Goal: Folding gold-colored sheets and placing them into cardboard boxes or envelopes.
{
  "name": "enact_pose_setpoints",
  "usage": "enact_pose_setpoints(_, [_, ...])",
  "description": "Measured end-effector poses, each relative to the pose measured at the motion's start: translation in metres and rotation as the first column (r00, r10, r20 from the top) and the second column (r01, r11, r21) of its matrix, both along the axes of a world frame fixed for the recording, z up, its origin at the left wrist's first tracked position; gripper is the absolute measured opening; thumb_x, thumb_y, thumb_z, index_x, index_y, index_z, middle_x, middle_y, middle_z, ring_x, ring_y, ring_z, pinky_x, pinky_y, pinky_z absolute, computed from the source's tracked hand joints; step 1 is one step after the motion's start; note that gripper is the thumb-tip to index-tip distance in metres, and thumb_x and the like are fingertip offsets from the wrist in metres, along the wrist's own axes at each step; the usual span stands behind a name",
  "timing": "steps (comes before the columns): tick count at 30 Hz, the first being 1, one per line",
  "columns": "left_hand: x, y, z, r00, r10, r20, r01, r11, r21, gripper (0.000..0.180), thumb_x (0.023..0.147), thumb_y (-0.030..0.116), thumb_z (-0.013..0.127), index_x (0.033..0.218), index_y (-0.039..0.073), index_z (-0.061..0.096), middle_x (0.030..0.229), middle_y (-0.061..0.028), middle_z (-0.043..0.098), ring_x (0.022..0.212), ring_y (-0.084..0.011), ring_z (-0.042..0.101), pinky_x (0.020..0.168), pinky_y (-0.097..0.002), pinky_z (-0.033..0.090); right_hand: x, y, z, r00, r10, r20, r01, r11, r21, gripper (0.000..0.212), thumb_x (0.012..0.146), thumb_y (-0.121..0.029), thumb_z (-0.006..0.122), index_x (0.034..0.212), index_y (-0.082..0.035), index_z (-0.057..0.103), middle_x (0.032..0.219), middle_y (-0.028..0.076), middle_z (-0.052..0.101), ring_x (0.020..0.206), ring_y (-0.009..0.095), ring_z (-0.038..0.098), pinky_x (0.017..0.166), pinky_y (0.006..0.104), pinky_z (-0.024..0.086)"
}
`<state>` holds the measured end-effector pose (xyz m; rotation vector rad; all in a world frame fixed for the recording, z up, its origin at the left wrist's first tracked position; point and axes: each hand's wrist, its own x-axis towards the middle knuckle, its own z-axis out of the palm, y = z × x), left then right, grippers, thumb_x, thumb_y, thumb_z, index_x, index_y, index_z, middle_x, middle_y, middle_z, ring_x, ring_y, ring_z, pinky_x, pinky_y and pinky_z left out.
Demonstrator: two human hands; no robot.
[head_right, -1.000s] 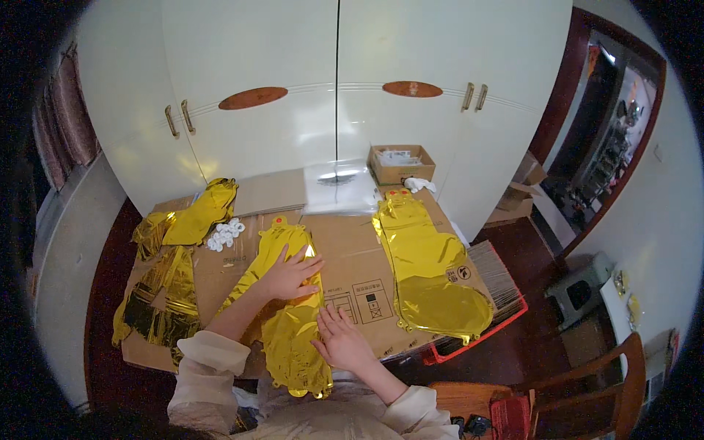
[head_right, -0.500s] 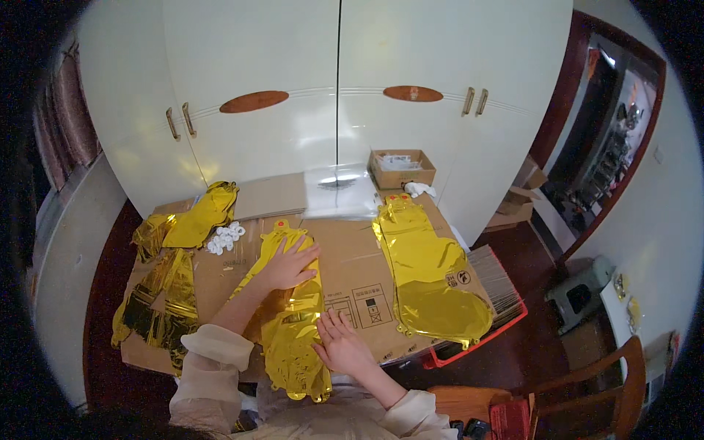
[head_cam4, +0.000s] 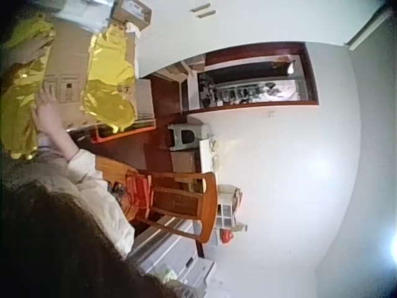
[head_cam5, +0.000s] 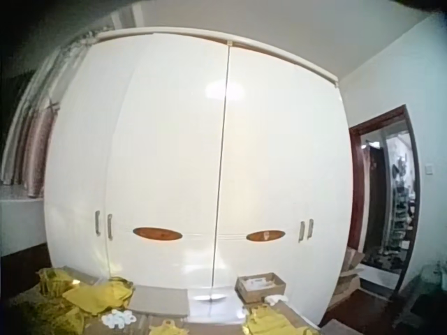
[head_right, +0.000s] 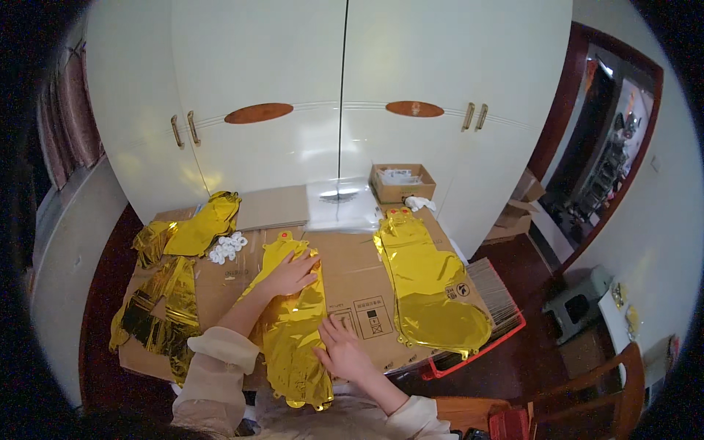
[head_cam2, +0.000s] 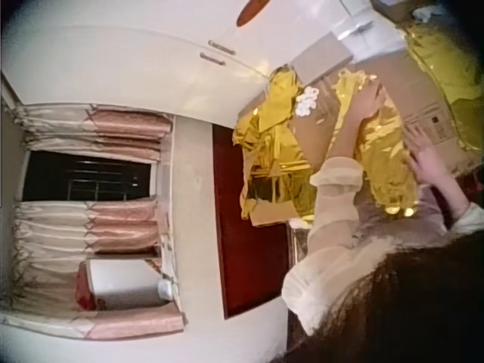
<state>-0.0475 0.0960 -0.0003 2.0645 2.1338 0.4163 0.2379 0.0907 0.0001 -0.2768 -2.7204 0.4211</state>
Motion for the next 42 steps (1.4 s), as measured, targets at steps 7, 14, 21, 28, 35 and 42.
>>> enact_pose_setpoints(7, [-0.002,-0.004,-0.010,0.999,0.026,-0.040,-0.025,0.999,0.033,0.059,0.102,0.042,0.037,0.151,0.011,0.028,0.147,-0.0190,0.044,0.143,-0.0291,0.033,0.117,-0.0535,0.020,-0.071,0.013,0.000,0.999,-0.032,0.017,0.029,0.989,0.146,0.061,0.098,-0.036,0.050,0.138,0.009,0.043,0.143,0.026,0.046,0.137,0.038,0.039,0.114,0.0499,0.028])
enact_pose_setpoints(14, [0.001,-0.004,-0.009,0.996,0.007,-0.090,-0.003,0.998,0.055,0.060,0.103,0.041,0.036,0.153,0.011,0.025,0.146,-0.0173,0.046,0.143,-0.0283,0.034,0.117,-0.0519,0.021,-0.078,0.020,-0.020,0.983,-0.094,0.159,0.056,0.971,0.233,0.072,0.099,-0.047,0.042,0.142,0.011,0.037,0.148,0.027,0.039,0.141,0.038,0.033,0.117,0.0503,0.023])
enact_pose_setpoints(21, [0.001,-0.007,-0.013,0.999,0.030,-0.043,-0.024,0.991,0.131,0.059,0.102,0.045,0.037,0.148,0.010,0.033,0.153,-0.0145,0.037,0.145,-0.0295,0.028,0.117,-0.0510,0.020,-0.075,0.022,-0.019,0.976,-0.112,0.184,0.070,0.973,0.218,0.076,0.100,-0.051,0.038,0.144,0.011,0.033,0.150,0.028,0.035,0.143,0.038,0.029,0.117,0.0520,0.021])
enact_pose_setpoints(28, [0.007,-0.014,0.002,0.972,-0.132,-0.195,0.170,0.965,0.197,0.039,0.097,0.039,0.051,0.130,0.018,0.056,0.152,-0.0072,0.039,0.146,-0.0304,0.025,0.118,-0.0542,0.017,-0.074,0.022,-0.019,0.976,-0.117,0.185,0.071,0.968,0.239,0.077,0.100,-0.052,0.036,0.145,0.011,0.032,0.151,0.027,0.034,0.143,0.038,0.029,0.117,0.0526,0.021])
enact_pose_setpoints(35, [0.007,-0.014,0.000,0.971,-0.153,-0.185,0.175,0.979,0.105,0.041,0.097,0.037,0.050,0.134,0.021,0.057,0.147,0.0032,0.048,0.146,-0.0252,0.027,0.118,-0.0538,0.016,-0.073,0.019,-0.012,0.963,-0.134,0.234,0.073,0.965,0.253,0.078,0.100,-0.054,0.033,0.146,0.009,0.031,0.153,0.026,0.031,0.143,0.038,0.029,0.117,0.0517,0.020])
enact_pose_setpoints(42, [0.007,-0.009,0.001,0.982,-0.112,-0.154,0.121,0.992,0.046,0.051,0.099,0.041,0.047,0.144,0.018,0.048,0.151,0.0021,0.043,0.147,-0.0250,0.025,0.119,-0.0541,0.015,-0.070,0.019,-0.013,0.970,-0.119,0.214,0.065,0.968,0.243,0.081,0.099,-0.056,0.033,0.145,0.010,0.032,0.153,0.027,0.031,0.143,0.039,0.028,0.118,0.0503,0.020])
